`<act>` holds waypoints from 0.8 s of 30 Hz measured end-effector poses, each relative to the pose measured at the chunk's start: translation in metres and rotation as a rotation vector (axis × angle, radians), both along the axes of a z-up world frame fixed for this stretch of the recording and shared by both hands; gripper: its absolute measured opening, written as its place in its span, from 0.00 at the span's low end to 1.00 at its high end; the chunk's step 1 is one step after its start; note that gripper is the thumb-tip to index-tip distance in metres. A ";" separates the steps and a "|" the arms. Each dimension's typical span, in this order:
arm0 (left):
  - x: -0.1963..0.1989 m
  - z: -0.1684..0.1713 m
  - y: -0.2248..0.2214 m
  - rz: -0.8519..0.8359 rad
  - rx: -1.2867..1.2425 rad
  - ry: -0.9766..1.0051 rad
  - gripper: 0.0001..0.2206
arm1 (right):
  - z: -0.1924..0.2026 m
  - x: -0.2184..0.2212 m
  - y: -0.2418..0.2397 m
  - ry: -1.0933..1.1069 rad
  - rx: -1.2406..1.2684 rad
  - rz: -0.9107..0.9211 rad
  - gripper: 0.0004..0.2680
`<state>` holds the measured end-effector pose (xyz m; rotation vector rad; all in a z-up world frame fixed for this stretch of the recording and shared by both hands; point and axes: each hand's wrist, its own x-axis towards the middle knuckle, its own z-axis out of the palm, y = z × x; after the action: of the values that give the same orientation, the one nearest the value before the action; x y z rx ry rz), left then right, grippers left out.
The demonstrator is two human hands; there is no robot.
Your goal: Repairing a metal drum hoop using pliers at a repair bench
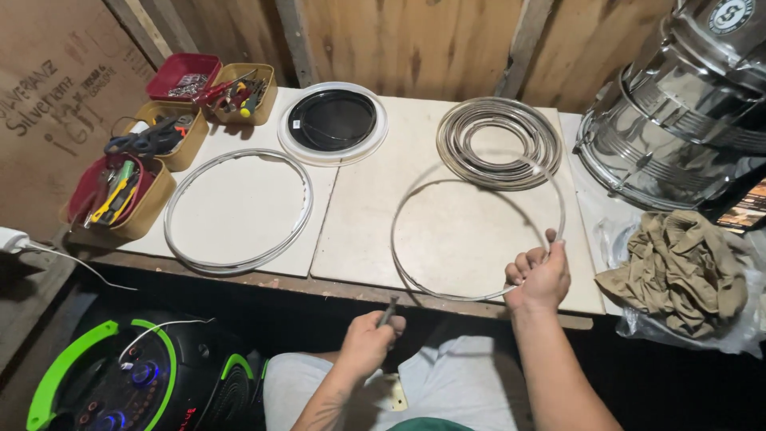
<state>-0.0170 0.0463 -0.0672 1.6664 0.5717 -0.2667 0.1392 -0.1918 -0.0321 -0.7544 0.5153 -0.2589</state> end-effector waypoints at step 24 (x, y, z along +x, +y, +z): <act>0.137 -0.032 0.084 0.328 0.669 -0.450 0.09 | -0.086 0.041 -0.154 0.269 -1.680 0.308 0.22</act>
<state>0.1204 0.1303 -0.0989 2.1401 0.6116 0.5894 0.1798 -0.3458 -0.1184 -2.5038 0.3321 -0.2681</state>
